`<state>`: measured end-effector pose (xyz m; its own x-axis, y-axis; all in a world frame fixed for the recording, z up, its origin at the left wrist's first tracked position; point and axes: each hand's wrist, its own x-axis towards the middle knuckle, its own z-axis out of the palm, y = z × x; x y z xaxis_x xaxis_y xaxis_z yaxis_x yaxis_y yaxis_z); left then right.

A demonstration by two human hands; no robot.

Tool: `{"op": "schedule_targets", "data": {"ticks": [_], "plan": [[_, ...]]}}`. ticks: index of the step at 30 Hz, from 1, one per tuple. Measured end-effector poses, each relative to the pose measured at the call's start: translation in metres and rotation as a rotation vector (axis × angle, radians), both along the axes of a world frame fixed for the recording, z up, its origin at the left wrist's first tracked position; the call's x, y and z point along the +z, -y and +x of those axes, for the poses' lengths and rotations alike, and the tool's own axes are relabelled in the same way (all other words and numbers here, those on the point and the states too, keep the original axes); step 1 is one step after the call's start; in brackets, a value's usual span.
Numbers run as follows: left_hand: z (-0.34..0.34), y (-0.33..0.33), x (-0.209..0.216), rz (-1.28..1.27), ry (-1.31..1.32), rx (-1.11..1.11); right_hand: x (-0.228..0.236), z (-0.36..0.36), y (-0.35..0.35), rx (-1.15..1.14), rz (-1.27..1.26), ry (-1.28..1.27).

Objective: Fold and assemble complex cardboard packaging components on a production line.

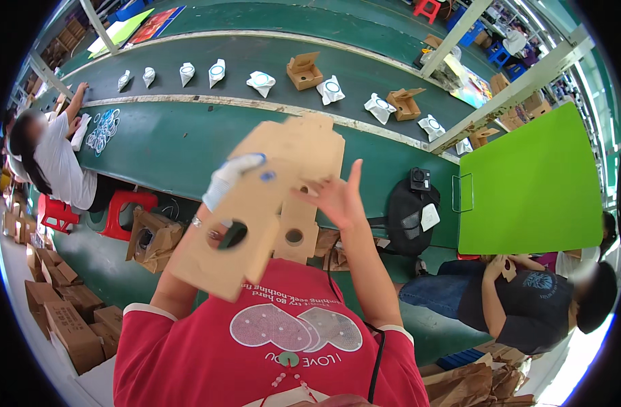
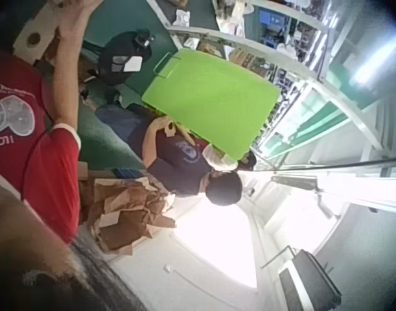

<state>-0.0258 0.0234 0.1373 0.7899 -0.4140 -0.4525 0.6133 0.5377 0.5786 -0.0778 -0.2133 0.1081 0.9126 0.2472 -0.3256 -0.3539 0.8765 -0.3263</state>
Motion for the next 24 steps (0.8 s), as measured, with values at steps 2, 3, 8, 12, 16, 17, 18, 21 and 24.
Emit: {"op": "schedule_targets", "data": {"ticks": [2, 3, 8, 12, 16, 17, 18, 21, 24], "plan": [[-0.009, 0.007, -0.031, 0.251, 0.126, -0.187, -0.029, 0.005, 0.003, -0.098, -0.107, 0.022], [-0.02, 0.014, -0.043, 0.341, 0.197, -0.162, -0.041, 0.005, 0.003, -0.197, -0.217, 0.039], [-0.062, 0.018, -0.043, 0.502, 0.51, -0.234, -0.042, -0.016, -0.002, 0.009, -0.317, -0.203], [-0.094, 0.025, -0.011, 0.835, 0.965, -0.337, -0.047, -0.036, -0.036, -0.124, -0.658, -0.031], [-0.067, -0.004, -0.028, 0.168, 0.778, -0.39, -0.029, -0.051, -0.048, -0.119, -0.566, -0.022], [-0.073, -0.005, -0.014, -0.05, 0.702, -0.291, -0.032, -0.054, -0.046, -0.136, -0.569, -0.01], [-0.071, -0.027, -0.031, 0.272, 0.942, -0.367, -0.034, -0.056, -0.045, -0.154, -0.571, 0.003], [-0.066, -0.03, -0.013, -0.492, 0.215, -0.167, -0.017, -0.064, -0.054, -0.161, -0.642, 0.055], [-0.06, -0.028, -0.008, -0.149, 0.402, -0.22, -0.012, -0.063, -0.063, -0.123, -0.74, 0.099]]}}
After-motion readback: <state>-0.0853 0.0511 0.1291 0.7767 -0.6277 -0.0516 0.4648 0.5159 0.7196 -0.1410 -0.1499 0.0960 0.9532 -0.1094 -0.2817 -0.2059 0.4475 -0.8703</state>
